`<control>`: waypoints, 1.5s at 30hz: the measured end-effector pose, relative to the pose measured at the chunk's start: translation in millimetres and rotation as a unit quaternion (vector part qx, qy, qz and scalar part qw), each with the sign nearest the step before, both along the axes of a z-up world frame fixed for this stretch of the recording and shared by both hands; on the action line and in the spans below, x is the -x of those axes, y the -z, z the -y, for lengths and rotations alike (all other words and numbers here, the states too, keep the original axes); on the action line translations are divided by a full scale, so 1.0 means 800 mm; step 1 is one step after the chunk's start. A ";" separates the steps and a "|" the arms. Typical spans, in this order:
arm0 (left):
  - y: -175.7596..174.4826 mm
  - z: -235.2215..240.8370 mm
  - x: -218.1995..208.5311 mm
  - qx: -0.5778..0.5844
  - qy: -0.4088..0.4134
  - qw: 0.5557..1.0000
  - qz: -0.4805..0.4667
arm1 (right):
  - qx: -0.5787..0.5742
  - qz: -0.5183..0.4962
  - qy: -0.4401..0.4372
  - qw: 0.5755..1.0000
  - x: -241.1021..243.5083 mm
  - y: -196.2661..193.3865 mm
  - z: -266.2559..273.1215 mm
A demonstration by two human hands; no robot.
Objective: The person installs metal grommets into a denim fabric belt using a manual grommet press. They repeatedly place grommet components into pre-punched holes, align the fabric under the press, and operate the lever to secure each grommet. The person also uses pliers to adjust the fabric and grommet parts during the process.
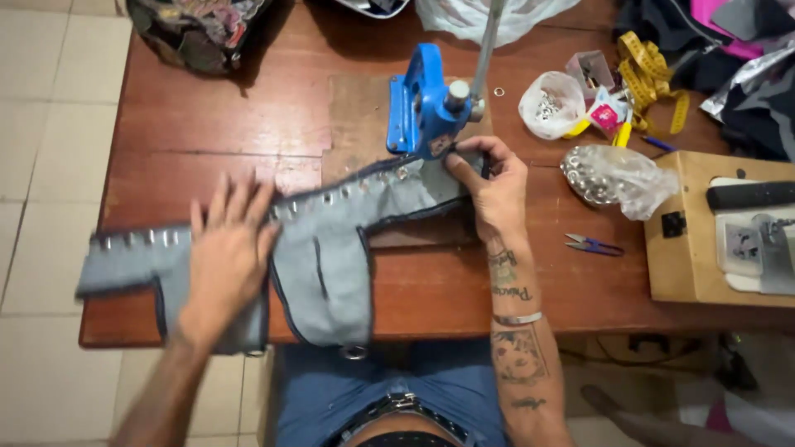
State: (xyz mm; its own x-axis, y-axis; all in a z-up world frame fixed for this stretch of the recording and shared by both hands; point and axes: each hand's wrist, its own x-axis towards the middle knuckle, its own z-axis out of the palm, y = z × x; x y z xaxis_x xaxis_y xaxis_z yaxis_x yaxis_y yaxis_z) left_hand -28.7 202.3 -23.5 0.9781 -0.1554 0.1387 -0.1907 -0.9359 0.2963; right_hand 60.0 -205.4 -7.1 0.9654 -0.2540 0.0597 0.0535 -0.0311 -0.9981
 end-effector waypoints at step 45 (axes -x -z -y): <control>-0.054 0.181 -0.153 0.346 0.230 0.907 -0.070 | 0.181 -0.033 -0.262 0.947 -0.019 -0.041 0.030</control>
State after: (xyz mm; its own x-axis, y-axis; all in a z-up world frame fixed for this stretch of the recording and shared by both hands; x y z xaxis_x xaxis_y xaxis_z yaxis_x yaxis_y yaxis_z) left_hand 94.0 57.6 19.4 0.8473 -0.4744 0.2389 -0.4292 -0.3466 0.8340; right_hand 75.3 -229.6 25.9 0.9578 0.2873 -0.0131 0.0945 -0.3573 -0.9292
